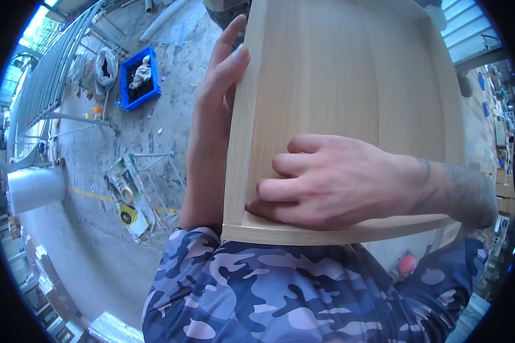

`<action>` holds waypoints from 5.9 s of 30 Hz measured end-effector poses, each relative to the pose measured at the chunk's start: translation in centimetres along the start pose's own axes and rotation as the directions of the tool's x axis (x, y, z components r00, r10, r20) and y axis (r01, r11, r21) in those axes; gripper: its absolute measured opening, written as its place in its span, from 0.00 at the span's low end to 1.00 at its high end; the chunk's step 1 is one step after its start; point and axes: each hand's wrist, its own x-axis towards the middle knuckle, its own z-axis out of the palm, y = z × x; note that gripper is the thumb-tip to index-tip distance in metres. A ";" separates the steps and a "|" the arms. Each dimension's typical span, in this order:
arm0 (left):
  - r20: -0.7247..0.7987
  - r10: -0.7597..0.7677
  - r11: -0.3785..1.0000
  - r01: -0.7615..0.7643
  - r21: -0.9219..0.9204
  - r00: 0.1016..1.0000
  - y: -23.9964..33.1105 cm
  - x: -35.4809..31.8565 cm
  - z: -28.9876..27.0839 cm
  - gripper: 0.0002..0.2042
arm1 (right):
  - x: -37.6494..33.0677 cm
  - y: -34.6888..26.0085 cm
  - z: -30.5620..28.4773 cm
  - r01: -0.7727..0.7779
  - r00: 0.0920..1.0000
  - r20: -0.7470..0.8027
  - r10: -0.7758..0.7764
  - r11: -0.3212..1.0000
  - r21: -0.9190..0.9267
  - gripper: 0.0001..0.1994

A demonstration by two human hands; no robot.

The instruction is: Assembling wooden drawers and checking their alignment in a factory.

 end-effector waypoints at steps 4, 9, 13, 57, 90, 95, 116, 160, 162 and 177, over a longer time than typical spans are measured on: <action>0.162 0.072 0.980 -0.100 0.175 0.984 -0.2 0.6 -1.0 0.36 | -0.1 -1.6 -1.4 0.077 0.997 0.015 -0.076 0.952 -0.297 0.18; 0.078 0.096 0.983 -0.107 0.146 0.992 -0.6 0.3 0.1 0.40 | -0.8 -0.4 -0.9 0.133 0.983 -0.089 -0.158 0.961 -0.241 0.16; 0.113 0.083 0.991 -0.094 0.097 0.990 -0.1 -0.6 0.7 0.41 | -3.2 -1.0 -4.1 -0.002 0.996 -0.078 -0.030 0.924 -0.382 0.09; 0.124 -0.196 0.078 -0.111 0.991 0.973 6.5 11.0 5.7 0.46 | -24.8 8.0 -13.7 -0.787 0.550 -0.622 0.557 0.594 -0.165 0.08; 0.182 0.132 0.960 -0.171 0.221 0.974 -0.3 9.5 -0.7 0.42 | -11.0 32.5 -8.6 -0.629 0.754 -0.647 0.113 0.406 -0.663 0.08; 0.180 0.126 0.960 -0.166 0.224 0.976 -0.2 9.4 -0.4 0.42 | -11.2 32.8 -8.7 -0.614 0.773 -0.626 0.103 0.368 -0.698 0.08; 0.202 0.111 0.967 -0.152 0.203 0.973 0.2 9.3 -0.2 0.41 | -11.4 30.6 -8.9 -0.637 0.743 -0.657 0.127 0.433 -0.637 0.07; 0.103 0.118 0.982 -0.132 0.135 0.988 0.3 9.6 0.2 0.43 | -14.1 32.3 -8.3 -0.651 0.555 -0.811 0.185 0.703 -0.286 0.06; 0.114 0.118 0.981 -0.134 0.137 0.986 0.1 9.8 0.3 0.43 | -14.3 32.9 -9.5 -0.567 0.520 -0.853 0.055 0.769 -0.296 0.06; 0.150 0.128 0.979 -0.149 0.142 0.980 -0.2 9.5 -0.1 0.41 | -13.4 31.5 -11.9 -0.729 0.567 -0.704 0.427 0.658 -0.189 0.33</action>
